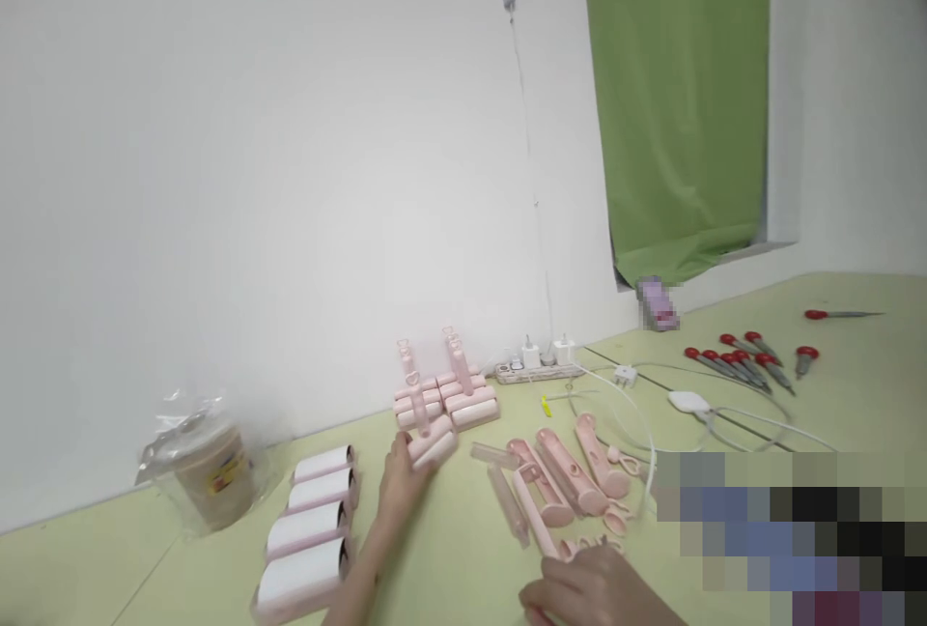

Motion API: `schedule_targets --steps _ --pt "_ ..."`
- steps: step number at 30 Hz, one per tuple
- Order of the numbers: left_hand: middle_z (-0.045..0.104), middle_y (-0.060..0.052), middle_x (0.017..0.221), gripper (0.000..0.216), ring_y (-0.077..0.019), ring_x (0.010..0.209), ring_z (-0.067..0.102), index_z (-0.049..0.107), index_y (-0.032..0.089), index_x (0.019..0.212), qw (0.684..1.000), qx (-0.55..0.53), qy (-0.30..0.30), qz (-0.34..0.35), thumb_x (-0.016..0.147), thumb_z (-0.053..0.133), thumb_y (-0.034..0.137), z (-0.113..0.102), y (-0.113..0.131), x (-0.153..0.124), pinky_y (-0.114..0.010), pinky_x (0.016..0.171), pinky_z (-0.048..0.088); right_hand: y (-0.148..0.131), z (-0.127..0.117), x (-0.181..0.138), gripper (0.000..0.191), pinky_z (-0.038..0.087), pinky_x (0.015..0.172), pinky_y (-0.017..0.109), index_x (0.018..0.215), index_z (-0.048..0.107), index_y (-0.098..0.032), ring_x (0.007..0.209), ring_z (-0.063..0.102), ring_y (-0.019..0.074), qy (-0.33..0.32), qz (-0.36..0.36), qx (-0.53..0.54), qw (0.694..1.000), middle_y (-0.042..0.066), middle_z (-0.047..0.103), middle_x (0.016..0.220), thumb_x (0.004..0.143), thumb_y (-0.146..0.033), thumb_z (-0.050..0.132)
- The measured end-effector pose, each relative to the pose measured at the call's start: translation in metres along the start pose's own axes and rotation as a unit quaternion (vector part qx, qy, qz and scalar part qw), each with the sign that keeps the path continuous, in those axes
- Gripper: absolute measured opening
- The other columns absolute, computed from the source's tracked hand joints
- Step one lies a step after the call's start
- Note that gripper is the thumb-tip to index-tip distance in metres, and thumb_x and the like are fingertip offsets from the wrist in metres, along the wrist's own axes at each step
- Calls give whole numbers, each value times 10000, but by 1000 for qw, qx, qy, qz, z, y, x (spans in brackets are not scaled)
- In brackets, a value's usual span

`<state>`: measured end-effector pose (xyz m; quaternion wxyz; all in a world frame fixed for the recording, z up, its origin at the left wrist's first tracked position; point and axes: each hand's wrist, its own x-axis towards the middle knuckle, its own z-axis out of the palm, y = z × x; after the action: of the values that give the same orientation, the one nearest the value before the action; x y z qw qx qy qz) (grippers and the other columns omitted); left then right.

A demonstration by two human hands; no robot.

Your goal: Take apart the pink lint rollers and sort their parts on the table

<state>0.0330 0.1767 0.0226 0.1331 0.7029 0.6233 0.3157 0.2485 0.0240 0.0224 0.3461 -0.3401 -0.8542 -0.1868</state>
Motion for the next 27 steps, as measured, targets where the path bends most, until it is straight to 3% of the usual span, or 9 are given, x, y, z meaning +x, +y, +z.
schedule_targets --steps 2,6,9,11,14,16,20,24,27 --pt "562 -48 882 336 -206 797 553 382 168 1000 999 -25 -26 -10 700 497 269 -7 -1 -33 -283 687 418 -1 -7 1 203 311 459 225 745 561 -236 468 572 104 -17 53 60 997 -39 612 556 816 -152 391" --pt "504 -66 1036 423 -200 993 497 335 182 1042 987 -155 -52 -7 656 510 196 -21 -2 -100 -286 874 355 -8 -4 6 154 350 482 204 922 572 -252 503 572 111 -94 166 148 971 -25 628 629 827 -274 453" --pt "505 -70 1030 489 -195 985 509 292 188 1061 953 -288 -93 0 653 558 227 -24 -3 -130 -287 889 360 -18 7 24 474 312 433 191 1136 474 -263 489 555 131 -132 259 162 943 -49 593 599 687 -336 611" --pt "522 -72 1014 528 -203 974 519 294 192 1051 931 -348 -109 7 635 608 275 -23 -4 -138 -293 876 375 -25 14 41 577 291 435 189 1160 451 -250 520 560 145 -154 276 170 933 -50 594 619 619 -283 649" --pt "547 -66 1011 504 -208 960 528 320 200 1046 929 -350 -121 16 654 619 305 -24 -6 -137 -301 855 387 -30 18 63 233 310 481 199 933 549 -232 583 568 146 -150 274 195 930 -41 599 650 700 -220 544" --pt "555 -64 1026 455 -204 975 524 335 199 1047 934 -332 -131 31 689 596 304 -24 -9 -132 -302 863 385 -31 15 70 109 361 532 218 840 551 -225 638 578 153 -111 292 222 924 -29 613 697 757 -226 480" --pt "506 -96 1130 482 -209 1102 453 328 175 1101 945 -302 -117 38 712 568 328 -23 -19 -122 -326 961 320 -30 -5 71 211 450 567 276 958 550 -220 717 610 194 14 334 288 897 51 642 920 791 -334 490" --pt "344 -119 1290 653 -240 1217 307 285 178 1201 963 -264 32 40 673 576 428 -32 -17 -121 -373 1020 228 -26 -20 56 133 466 560 287 886 603 -248 817 615 237 159 213 232 936 68 640 958 783 -302 539" --pt "525 -128 1048 608 -255 1000 501 391 147 1102 916 -399 30 -25 706 405 607 -53 1 -130 -403 906 350 -29 -22 42 347 458 534 242 1091 501 -327 676 633 172 116 42 248 961 -5 672 807 770 -224 580"
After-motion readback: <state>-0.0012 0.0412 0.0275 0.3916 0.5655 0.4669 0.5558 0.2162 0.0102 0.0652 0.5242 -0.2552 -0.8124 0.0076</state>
